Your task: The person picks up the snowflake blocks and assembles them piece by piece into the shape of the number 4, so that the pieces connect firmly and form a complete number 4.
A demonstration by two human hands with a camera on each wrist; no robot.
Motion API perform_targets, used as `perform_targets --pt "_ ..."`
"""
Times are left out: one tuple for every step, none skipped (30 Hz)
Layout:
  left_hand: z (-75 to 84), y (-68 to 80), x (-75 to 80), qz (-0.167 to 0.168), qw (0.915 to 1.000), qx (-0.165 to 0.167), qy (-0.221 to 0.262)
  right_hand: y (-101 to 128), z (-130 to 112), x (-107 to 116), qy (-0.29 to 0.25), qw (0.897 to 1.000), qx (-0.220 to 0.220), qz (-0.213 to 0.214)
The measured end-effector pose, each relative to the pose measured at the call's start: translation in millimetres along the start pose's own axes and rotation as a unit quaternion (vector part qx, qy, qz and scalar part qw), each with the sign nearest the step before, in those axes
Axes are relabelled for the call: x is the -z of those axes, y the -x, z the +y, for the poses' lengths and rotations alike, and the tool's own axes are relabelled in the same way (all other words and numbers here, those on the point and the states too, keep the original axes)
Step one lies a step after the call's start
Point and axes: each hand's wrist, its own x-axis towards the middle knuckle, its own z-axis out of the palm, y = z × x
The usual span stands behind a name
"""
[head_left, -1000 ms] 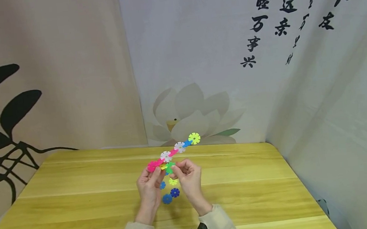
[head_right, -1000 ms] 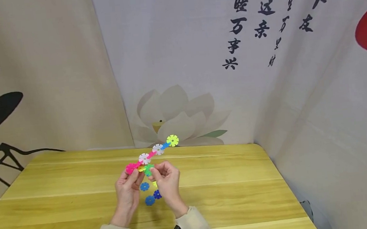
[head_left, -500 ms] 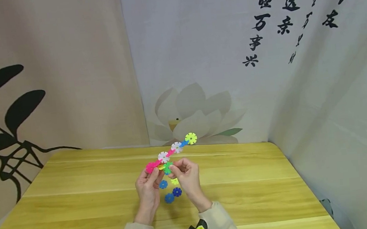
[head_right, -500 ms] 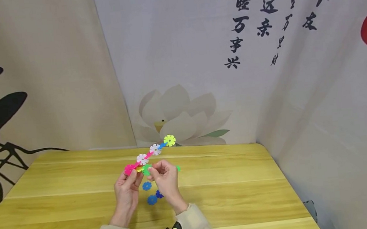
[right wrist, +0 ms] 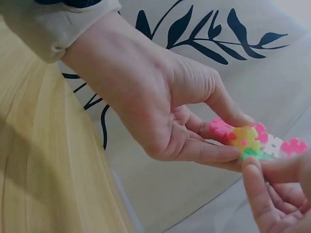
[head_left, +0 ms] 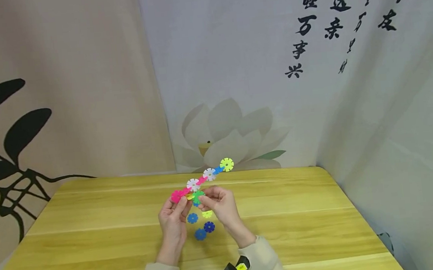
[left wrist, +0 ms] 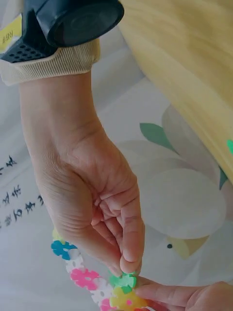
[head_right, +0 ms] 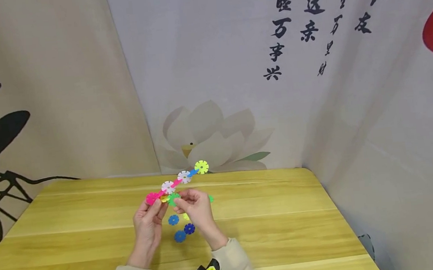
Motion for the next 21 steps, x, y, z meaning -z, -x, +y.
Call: perform_targets --pt "-0.1 0.4 -0.3 0.0 1.0 -0.001 -0.002 0 -1 0 0.004 1.0 -0.001 0.001" --pt "-0.2 1.0 -0.8 0.001 1.0 -0.003 -0.005 1 -2 -1 0.01 1.0 0.001 0.003" --pt "-0.5 1.7 -1.1 0.0 0.9999 -0.004 -0.01 2 -2 -1 0.012 1.0 0.003 0.008" --pt "-1.1 2.6 -1.5 -0.002 0.9999 -0.005 -0.013 3 -3 -2 0.015 1.0 0.01 0.014" --pt "-1.7 3.3 -2.0 -0.003 0.9998 -0.008 -0.016 4 -4 -2 0.018 0.999 0.018 0.019" --pt "-2.6 4.0 -2.3 -0.004 0.9998 -0.01 -0.016 5 -4 -3 0.023 0.999 0.026 0.024" --pt "-3.5 4.8 -2.6 -0.005 0.9997 -0.015 -0.017 5 -4 -3 0.029 0.999 0.034 0.027" --pt "-4.3 5.5 -3.0 -0.004 0.9997 -0.019 -0.015 6 -4 -4 0.034 0.998 0.041 0.03" --pt "-5.2 6.0 -3.1 -0.003 0.9997 -0.023 -0.012 7 -5 -4 0.037 0.998 0.046 0.032" --pt "-5.9 6.3 -2.9 -0.004 0.9997 -0.025 -0.002 7 -5 -5 0.041 0.997 0.049 0.032" --pt "-6.5 6.6 -3.0 -0.003 0.9996 -0.029 0.003 7 -5 -5 0.043 0.997 0.049 0.032" --pt "-7.1 6.9 -2.9 -0.001 0.9995 -0.03 0.008 7 -5 -6 0.043 0.998 0.047 0.031" --pt "-7.6 7.3 -2.8 0.0 0.9994 -0.032 0.01 6 -5 -6 0.041 0.998 0.043 0.03" --pt "-7.9 7.5 -2.8 0.003 0.9994 -0.031 0.016 6 -6 -6 0.038 0.998 0.039 0.029" --pt "-8.2 7.7 -2.6 0.004 0.9994 -0.028 0.021 6 -8 -7 0.036 0.998 0.036 0.028" --pt "-8.5 8.0 -2.4 0.004 0.9993 -0.025 0.027 7 -11 -7 0.036 0.998 0.037 0.025" --pt "-8.8 8.3 -2.5 0.007 0.9993 -0.024 0.027 7 -14 -8 0.04 0.998 0.039 0.022" --pt "-9.1 8.3 -2.1 0.005 0.9991 -0.023 0.036 8 -18 -9 0.044 0.998 0.043 0.017" --pt "-9.3 8.4 -1.9 0.005 0.9988 -0.022 0.043 9 -23 -9 0.048 0.998 0.047 0.012" --pt "-9.3 8.5 -1.8 0.005 0.9984 -0.02 0.052 9 -27 -10 0.055 0.997 0.051 0.005" --pt "-9.5 8.5 -1.7 0.006 0.998 -0.021 0.06 10 -30 -11 0.062 0.996 0.056 0.0"
